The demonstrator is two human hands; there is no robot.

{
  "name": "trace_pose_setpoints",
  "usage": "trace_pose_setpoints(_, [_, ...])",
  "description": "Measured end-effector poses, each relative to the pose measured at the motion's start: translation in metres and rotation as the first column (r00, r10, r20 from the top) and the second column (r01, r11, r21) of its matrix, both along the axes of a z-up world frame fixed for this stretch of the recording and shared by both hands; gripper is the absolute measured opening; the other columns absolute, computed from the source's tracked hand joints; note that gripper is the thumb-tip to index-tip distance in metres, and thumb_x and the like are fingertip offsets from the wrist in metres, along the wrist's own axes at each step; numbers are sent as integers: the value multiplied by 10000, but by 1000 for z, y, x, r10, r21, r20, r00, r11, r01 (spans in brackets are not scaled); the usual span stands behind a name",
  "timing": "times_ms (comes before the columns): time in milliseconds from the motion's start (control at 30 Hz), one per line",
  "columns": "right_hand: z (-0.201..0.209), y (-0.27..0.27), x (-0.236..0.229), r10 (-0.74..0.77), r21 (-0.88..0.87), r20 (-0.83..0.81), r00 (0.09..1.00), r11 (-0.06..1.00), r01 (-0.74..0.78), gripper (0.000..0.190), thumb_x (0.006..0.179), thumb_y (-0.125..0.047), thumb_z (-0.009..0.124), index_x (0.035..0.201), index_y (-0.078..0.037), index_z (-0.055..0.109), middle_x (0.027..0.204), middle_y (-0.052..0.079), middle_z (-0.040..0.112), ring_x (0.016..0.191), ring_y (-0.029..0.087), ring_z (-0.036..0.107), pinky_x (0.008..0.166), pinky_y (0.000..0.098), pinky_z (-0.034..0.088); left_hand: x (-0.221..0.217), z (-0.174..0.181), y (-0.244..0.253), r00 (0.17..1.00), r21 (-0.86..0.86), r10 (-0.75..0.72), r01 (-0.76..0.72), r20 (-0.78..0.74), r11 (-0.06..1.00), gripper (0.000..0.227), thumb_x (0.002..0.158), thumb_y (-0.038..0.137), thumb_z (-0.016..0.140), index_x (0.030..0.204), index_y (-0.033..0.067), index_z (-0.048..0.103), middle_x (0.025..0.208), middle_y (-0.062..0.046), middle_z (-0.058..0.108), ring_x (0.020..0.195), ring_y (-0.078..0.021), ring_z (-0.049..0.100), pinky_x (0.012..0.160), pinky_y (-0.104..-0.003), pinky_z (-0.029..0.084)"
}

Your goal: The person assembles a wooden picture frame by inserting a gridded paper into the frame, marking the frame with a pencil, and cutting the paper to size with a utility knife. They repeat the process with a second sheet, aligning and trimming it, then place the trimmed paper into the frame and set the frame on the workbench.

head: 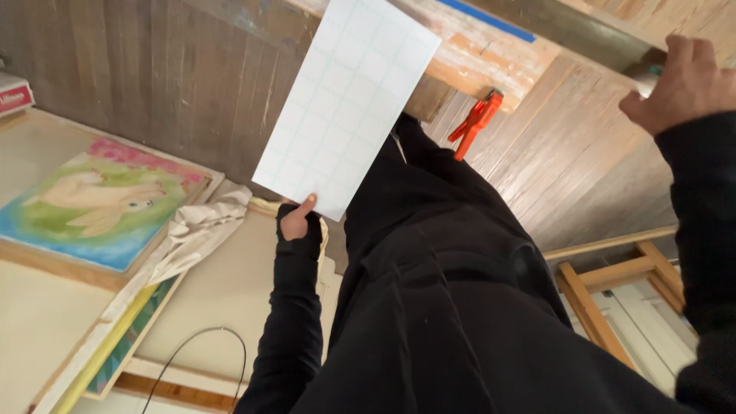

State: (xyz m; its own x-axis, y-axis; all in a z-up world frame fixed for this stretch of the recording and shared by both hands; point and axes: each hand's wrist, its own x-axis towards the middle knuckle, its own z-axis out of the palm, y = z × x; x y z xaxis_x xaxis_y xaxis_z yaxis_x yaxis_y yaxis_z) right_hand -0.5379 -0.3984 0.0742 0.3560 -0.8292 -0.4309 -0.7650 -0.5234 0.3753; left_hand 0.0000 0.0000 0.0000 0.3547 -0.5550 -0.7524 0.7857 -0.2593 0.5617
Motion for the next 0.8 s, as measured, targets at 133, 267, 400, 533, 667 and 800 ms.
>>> trace_pose_setpoints(133, [-9, 21, -21, 7, -9, 107, 994, 1000, -6, 715, 885, -422, 816, 1374, 4, 518, 1245, 183, 593, 911, 269, 697, 700, 376, 617, -10, -43, -34, 996, -36, -60, 62, 59, 997, 609, 901, -46, 686, 1464, -90, 457, 1377, -198, 599, 1239, -301, 591, 1082, -421, 449])
trace_pose_setpoints(267, [27, 36, 51, -154, 117, 12, 988, 982, 151, 813, 806, -473, 834, 1378, 24, 538, 1206, 242, 616, 730, 326, 719, 530, 437, 605, -25, -75, -83, 997, -52, -48, 45, -66, 998, 501, 947, -38, 678, 1407, -139, 506, 1280, -231, 613, 1119, -335, 604, 993, -443, 484])
trace_pose_setpoints(400, [-4, 59, 56, -257, 215, -32, 966, 942, 258, 839, 782, -498, 835, 1421, -34, 551, 1247, 200, 622, 725, 373, 726, 622, 509, 601, -35, -107, -112, 986, 51, 6, 2, -166, 999, 560, 880, -35, 642, 1408, -41, 455, 1269, -200, 606, 1134, -331, 616, 1001, -467, 503])
trace_pose_setpoints(533, [-33, 71, 57, -327, 255, -37, 944, 910, 326, 780, 793, -481, 832, 1398, -76, 553, 1299, 159, 621, 790, 412, 730, 708, 565, 593, -41, -130, -110, 957, 73, 58, -39, -285, 997, 597, 937, -28, 641, 1484, -81, 407, 1348, -244, 544, 1192, -375, 576, 1027, -497, 471])
trace_pose_setpoints(667, [-44, 56, 60, -315, 260, -63, 947, 911, 321, 823, 803, -491, 828, 1453, -66, 555, 1286, 178, 611, 744, 400, 733, 670, 573, 593, -39, -136, -115, 969, 225, 27, 30, -245, 974, 681, 879, -26, 623, 1495, 38, 340, 1393, -210, 514, 1238, -353, 552, 1039, -492, 473])
trace_pose_setpoints(800, [-68, 52, 42, -288, 238, -72, 955, 925, 297, 784, 824, -499, 823, 1409, -50, 555, 1292, 185, 613, 734, 378, 735, 660, 552, 602, -31, -140, -119, 960, 106, 0, 31, -281, 994, 671, 923, -1, 631, 1518, -23, 321, 1404, -240, 505, 1255, -368, 545, 1057, -492, 464])
